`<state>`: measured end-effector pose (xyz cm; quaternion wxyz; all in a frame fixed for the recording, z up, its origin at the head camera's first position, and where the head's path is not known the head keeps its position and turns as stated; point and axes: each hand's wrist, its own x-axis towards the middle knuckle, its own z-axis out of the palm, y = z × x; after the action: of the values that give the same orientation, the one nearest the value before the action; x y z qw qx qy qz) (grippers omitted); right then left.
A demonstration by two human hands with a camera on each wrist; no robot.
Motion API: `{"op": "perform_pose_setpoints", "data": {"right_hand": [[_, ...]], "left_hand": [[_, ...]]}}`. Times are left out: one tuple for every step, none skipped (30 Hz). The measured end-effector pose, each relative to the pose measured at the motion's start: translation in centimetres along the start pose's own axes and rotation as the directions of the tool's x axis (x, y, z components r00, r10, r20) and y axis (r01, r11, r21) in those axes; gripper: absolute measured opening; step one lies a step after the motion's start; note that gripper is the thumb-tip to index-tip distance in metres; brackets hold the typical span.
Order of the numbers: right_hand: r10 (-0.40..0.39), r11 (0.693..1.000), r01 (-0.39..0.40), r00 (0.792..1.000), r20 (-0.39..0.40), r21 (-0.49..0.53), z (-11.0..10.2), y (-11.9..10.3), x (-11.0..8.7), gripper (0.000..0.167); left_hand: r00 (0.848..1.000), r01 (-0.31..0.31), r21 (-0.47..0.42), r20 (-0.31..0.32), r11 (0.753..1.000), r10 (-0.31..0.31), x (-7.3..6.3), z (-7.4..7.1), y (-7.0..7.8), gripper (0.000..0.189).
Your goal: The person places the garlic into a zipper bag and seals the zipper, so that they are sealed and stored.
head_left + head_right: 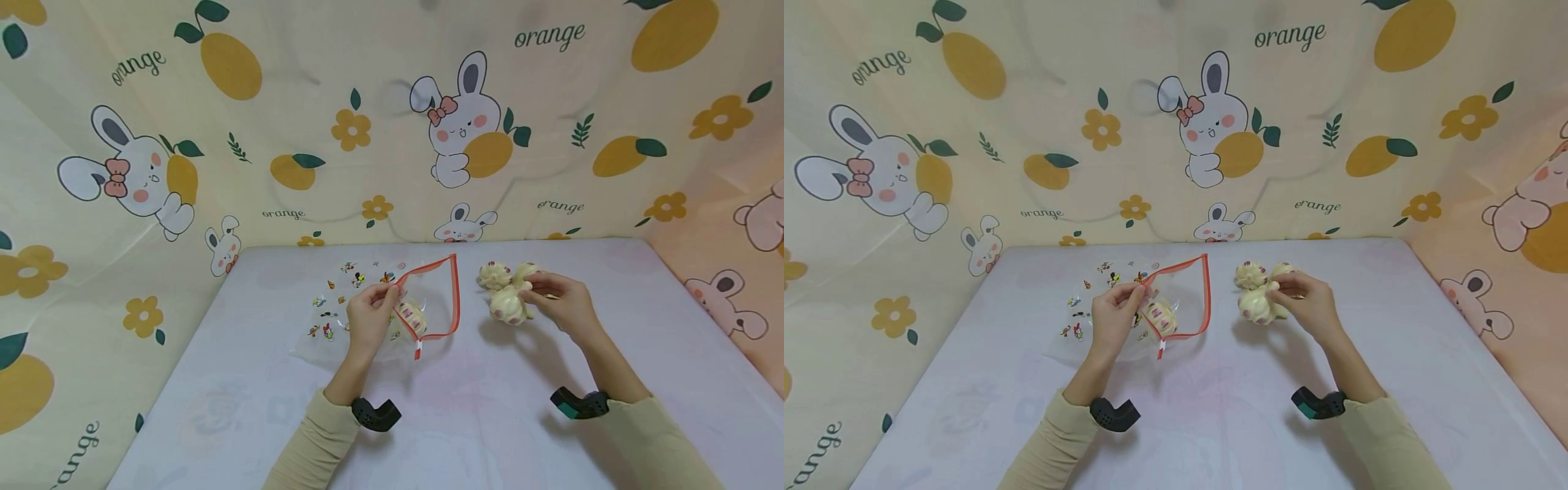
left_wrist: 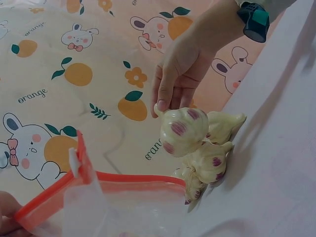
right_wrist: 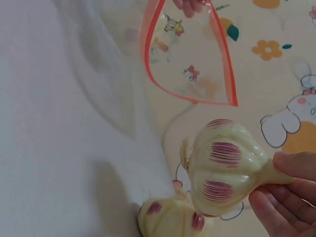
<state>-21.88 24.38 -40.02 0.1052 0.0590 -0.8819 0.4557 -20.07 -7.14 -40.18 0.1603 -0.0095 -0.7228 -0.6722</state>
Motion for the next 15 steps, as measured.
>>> {"op": "perform_pose_setpoints", "data": {"right_hand": [[0.001, 1.0, -0.001, 1.0, 0.002, -0.005, 0.1, -0.1, 0.0, 0.038], [-0.002, 1.0, 0.002, 1.0, 0.004, -0.007, 0.2, -0.2, 0.1, 0.038], [-0.004, 1.0, 0.004, 1.0, 0.007, -0.002, 0.3, -0.3, 0.1, 0.038], [-0.007, 1.0, 0.007, 1.0, 0.01, 0.009, 0.4, -0.4, 0.2, 0.038], [-0.012, 1.0, 0.012, 1.0, 0.012, 0.021, 0.6, -0.6, 0.2, 0.037], [-0.017, 0.999, 0.016, 1.0, 0.016, 0.033, 0.7, -0.7, 0.2, 0.037], [-0.023, 0.999, 0.022, 1.0, 0.019, 0.048, 0.9, -0.8, 0.3, 0.036], [-0.028, 0.998, 0.026, 0.999, 0.023, 0.064, 1.1, -0.9, 0.3, 0.036], [-0.029, 0.997, 0.027, 0.999, 0.027, 0.074, 1.2, -1.0, 0.3, 0.036], [-0.028, 0.996, 0.026, 0.999, 0.029, 0.084, 1.4, -1.1, 0.4, 0.036], [-0.027, 0.995, 0.024, 0.999, 0.033, 0.093, 1.5, -1.2, 0.4, 0.037], [-0.025, 0.995, 0.021, 0.999, 0.037, 0.098, 1.6, -1.3, 0.4, 0.037], [-0.022, 0.994, 0.018, 0.999, 0.04, 0.106, 1.7, -1.4, 0.4, 0.037], [-0.019, 0.994, 0.014, 0.999, 0.043, 0.112, 1.9, -1.5, 0.5, 0.038], [-0.018, 0.994, 0.013, 0.999, 0.045, 0.112, 2.0, -1.6, 0.5, 0.038]], "left_hand": [[1.0, -0.004, -0.004, 0.0, 1.0, 0.004, 0.0, 0.0, 0.0, 0.017], [1.0, -0.007, -0.008, 0.001, 1.0, 0.007, 0.0, 0.0, -0.1, 0.017], [1.0, -0.006, -0.007, -0.001, 1.0, 0.006, 0.0, 0.0, -0.1, 0.017], [1.0, -0.005, -0.007, -0.001, 1.0, 0.005, 0.1, 0.1, -0.2, 0.017], [1.0, -0.005, -0.008, 0.0, 1.0, 0.005, 0.1, 0.1, -0.2, 0.017], [1.0, -0.002, -0.008, 0.0, 1.0, 0.002, 0.1, 0.1, -0.3, 0.017], [1.0, -0.001, -0.007, 0.001, 1.0, 0.001, 0.1, 0.1, -0.3, 0.017], [1.0, 0.001, -0.007, 0.001, 1.0, -0.001, 0.1, 0.1, -0.3, 0.018], [1.0, 0.002, -0.007, 0.002, 1.0, -0.002, 0.1, 0.1, -0.3, 0.018], [1.0, 0.003, -0.008, 0.004, 1.0, -0.003, 0.1, 0.1, -0.3, 0.018], [1.0, 0.005, -0.009, 0.004, 1.0, -0.005, 0.1, 0.0, -0.3, 0.019], [1.0, 0.011, -0.006, 0.005, 1.0, -0.011, 0.1, 0.1, -0.3, 0.019], [1.0, 0.017, 0.001, 0.005, 1.0, -0.017, 0.1, 0.1, -0.2, 0.018], [1.0, 0.015, 0.005, 0.006, 1.0, -0.015, -0.1, 0.1, 0.3, 0.018], [1.0, 0.014, 0.005, 0.007, 1.0, -0.014, -0.1, 0.1, 0.3, 0.018]]}}
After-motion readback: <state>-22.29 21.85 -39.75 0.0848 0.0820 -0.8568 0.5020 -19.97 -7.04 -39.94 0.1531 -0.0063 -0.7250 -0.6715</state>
